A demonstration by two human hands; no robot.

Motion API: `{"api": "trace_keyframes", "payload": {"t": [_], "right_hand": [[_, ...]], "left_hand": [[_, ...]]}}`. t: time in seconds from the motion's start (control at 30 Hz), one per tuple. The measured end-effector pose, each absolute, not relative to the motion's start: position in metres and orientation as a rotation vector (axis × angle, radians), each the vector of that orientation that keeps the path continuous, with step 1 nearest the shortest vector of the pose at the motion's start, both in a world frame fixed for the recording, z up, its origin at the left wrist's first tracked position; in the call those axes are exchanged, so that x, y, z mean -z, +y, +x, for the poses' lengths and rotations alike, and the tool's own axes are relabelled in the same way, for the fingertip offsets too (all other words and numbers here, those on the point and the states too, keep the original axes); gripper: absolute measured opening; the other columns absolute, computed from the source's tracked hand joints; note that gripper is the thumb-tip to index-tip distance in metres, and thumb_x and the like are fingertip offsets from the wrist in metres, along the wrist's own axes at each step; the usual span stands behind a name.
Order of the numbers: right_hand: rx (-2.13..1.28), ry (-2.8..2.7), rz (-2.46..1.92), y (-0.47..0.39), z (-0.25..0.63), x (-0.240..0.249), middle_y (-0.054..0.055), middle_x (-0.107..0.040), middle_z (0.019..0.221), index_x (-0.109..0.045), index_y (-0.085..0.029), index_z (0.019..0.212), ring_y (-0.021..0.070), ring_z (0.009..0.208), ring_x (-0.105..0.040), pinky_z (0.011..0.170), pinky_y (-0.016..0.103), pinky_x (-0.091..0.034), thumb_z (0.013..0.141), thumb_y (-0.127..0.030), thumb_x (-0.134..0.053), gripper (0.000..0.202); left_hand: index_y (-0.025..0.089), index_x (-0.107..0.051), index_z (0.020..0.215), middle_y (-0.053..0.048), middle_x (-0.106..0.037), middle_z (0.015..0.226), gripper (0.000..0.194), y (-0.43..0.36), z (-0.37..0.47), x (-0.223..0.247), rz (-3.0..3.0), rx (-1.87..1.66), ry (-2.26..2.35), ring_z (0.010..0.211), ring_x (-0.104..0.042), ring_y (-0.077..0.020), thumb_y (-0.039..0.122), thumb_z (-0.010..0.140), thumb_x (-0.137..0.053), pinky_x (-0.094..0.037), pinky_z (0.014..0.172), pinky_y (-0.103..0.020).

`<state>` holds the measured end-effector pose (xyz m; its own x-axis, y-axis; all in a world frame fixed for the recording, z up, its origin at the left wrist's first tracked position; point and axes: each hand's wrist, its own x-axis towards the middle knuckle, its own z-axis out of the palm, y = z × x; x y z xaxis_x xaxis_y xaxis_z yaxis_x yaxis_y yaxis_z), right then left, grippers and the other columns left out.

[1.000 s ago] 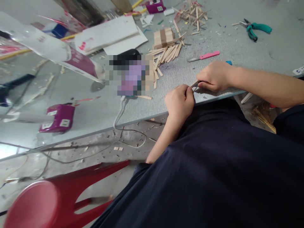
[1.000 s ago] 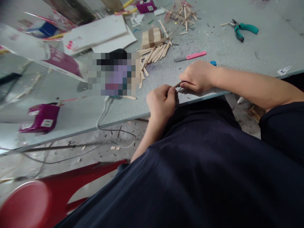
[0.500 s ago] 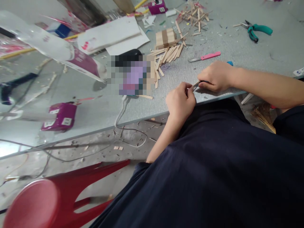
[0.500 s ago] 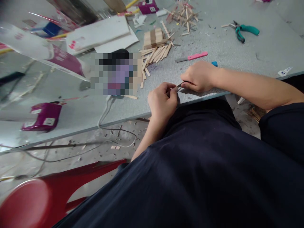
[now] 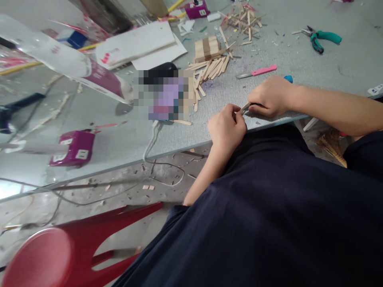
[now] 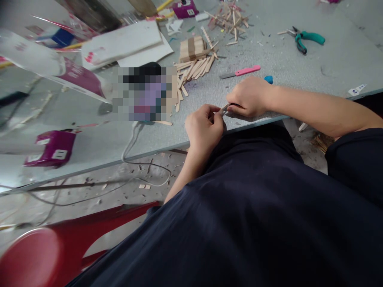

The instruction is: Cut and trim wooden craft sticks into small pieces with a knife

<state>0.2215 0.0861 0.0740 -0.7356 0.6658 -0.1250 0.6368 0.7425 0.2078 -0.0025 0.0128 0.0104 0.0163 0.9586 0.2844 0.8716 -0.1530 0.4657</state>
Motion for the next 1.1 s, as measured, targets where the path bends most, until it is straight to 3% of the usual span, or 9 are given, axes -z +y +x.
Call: {"api": "trace_keyframes", "payload": {"t": [0.5,0.7,1.1], "right_hand": [[-0.174,2.761,0.967,0.0867,0.2202,-0.0752,0.026,-0.091,0.136,-0.085,-0.013,0.149,0.0431,0.116,-0.085,0.086,0.049,-0.052,0.131,-0.061,-0.032,0.074],[-0.186,2.757,0.997,0.0881,0.219,-0.073,0.021,-0.092,0.134,-0.087,-0.019,0.146,0.0398,0.113,-0.084,0.091,0.048,-0.055,0.13,-0.063,-0.035,0.07],[-0.159,2.755,0.972,0.0866,0.2179,-0.0761,0.022,-0.092,0.134,-0.087,-0.017,0.148,0.0406,0.114,-0.085,0.089,0.047,-0.052,0.132,-0.061,-0.034,0.071]], "left_hand": [[0.027,-0.088,0.118,-0.007,-0.087,0.091,0.024,0.0128,-0.003,-0.013,2.123,-0.764,1.911,0.085,-0.078,-0.0285,0.031,0.109,-0.066,-0.048,0.079,-0.041],[0.029,-0.089,0.12,-0.007,-0.087,0.092,0.024,0.0134,-0.004,-0.0128,2.117,-0.75,1.898,0.087,-0.078,-0.0294,0.032,0.109,-0.067,-0.048,0.081,-0.041],[0.029,-0.083,0.12,-0.007,-0.087,0.093,0.019,0.0141,-0.0051,-0.0121,2.13,-0.733,1.867,0.089,-0.08,-0.0297,0.032,0.111,-0.067,-0.051,0.084,-0.042]]}}
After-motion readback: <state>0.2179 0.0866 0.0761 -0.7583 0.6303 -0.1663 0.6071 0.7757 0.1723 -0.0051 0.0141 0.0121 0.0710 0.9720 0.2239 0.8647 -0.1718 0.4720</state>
